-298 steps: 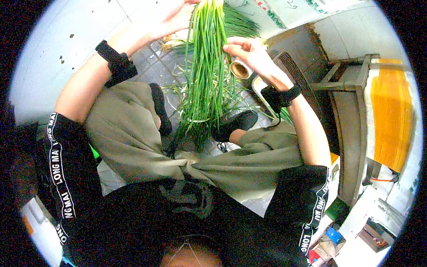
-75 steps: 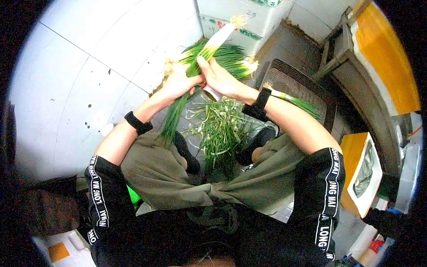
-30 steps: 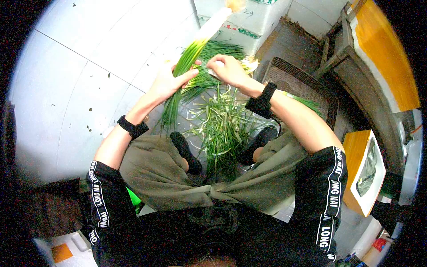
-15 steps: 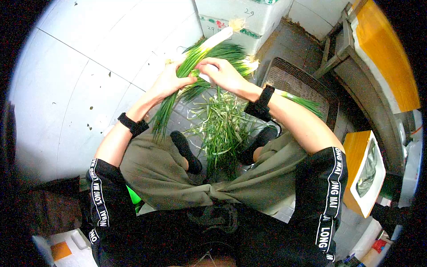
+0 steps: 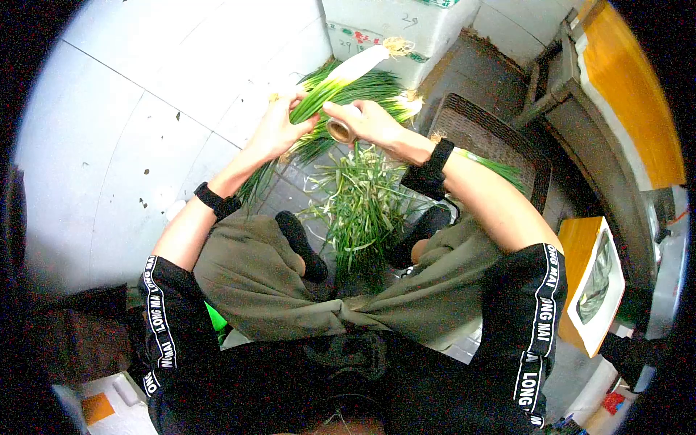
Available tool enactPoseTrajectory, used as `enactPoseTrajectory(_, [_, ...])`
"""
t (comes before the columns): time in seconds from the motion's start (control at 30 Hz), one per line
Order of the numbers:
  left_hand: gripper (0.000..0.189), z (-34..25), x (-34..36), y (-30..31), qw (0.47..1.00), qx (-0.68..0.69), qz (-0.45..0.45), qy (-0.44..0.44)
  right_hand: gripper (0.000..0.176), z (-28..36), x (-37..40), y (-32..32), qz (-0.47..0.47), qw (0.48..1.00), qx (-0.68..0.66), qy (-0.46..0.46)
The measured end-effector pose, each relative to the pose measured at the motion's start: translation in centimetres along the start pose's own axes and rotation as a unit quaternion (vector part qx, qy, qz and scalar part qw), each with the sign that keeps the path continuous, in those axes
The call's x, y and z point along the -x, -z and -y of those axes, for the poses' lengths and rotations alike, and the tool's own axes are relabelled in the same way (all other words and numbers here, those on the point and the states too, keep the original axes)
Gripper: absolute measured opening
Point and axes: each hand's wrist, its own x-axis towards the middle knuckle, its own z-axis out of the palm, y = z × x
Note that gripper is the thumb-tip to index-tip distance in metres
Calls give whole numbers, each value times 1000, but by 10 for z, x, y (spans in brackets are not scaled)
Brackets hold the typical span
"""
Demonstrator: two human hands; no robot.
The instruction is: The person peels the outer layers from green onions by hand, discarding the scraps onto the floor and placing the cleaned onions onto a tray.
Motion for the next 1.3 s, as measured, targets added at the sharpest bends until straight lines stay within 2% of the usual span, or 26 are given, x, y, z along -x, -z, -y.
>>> enactPoseTrajectory(0.07, [41,8,-3,-1,995,37,33,81,44,-6,-1,0,142,978,-152,24])
enactPoseTrajectory(0.2, [44,14,-1,-3,998,-46,-17,41,47,6,6,0,110,982,-147,40])
enactPoseTrajectory(0.27, [47,18,-2,-2,997,-74,5,27,47,8,5,5,77,995,-24,65])
enactPoseTrajectory(0.33, [47,19,0,-5,995,-86,19,38,53,9,6,5,74,995,12,64])
enactPoseTrajectory(0.37, [48,19,0,-7,993,-98,35,48,57,-6,-1,3,-20,976,146,162])
enactPoseTrajectory(0.4, [48,18,1,-8,993,-98,35,48,61,-5,-1,0,-113,920,274,255])
enactPoseTrajectory(0.47, [48,15,1,-10,993,-100,33,56,64,-5,3,-4,-144,905,298,269])
enactPoseTrajectory(0.53, [47,13,0,-9,993,-88,33,66,53,7,9,-7,-171,876,333,305])
enactPoseTrajectory(0.57, [47,11,-1,-9,994,-77,34,74,50,7,8,-8,-180,877,306,324])
enactPoseTrajectory(0.67, [50,7,0,-9,989,-122,47,73,52,11,8,-9,-152,898,265,316])
enactPoseTrajectory(0.8, [49,13,2,-14,984,-150,60,71,50,13,4,-9,-152,892,246,348])
enactPoseTrajectory(0.87, [53,12,2,-14,981,-163,99,46,62,22,6,-6,-121,880,286,359])
enactPoseTrajectory(0.9, [62,11,3,-16,985,-160,64,-16,62,23,6,-6,-120,880,287,359])
enactPoseTrajectory(0.97, [61,8,4,-20,989,-109,96,-11,76,22,4,-8,-88,937,180,287])
enactPoseTrajectory(1.0, [60,1,5,-19,990,-59,129,-7,76,20,3,-9,-88,937,181,287])
enactPoseTrajectory(1.07, [66,-6,7,-17,988,-107,112,-15,88,16,-2,-9,-101,969,84,211])
enactPoseTrajectory(1.1, [74,-10,8,-15,983,-156,96,-22,76,16,-3,-7,-107,968,100,205])
enactPoseTrajectory(1.13, [74,-14,10,-14,983,-156,96,-22,76,15,-2,-6,-107,968,100,205])
enactPoseTrajectory(1.2, [66,-18,11,-10,988,-119,96,9,65,14,1,-5,-118,945,191,236])
enactPoseTrajectory(1.23, [66,-15,10,-9,988,-119,95,9,54,17,5,-6,-104,948,179,241])
enactPoseTrajectory(1.3, [59,-10,7,-8,993,-81,81,2,50,15,4,-7,-101,944,172,261])
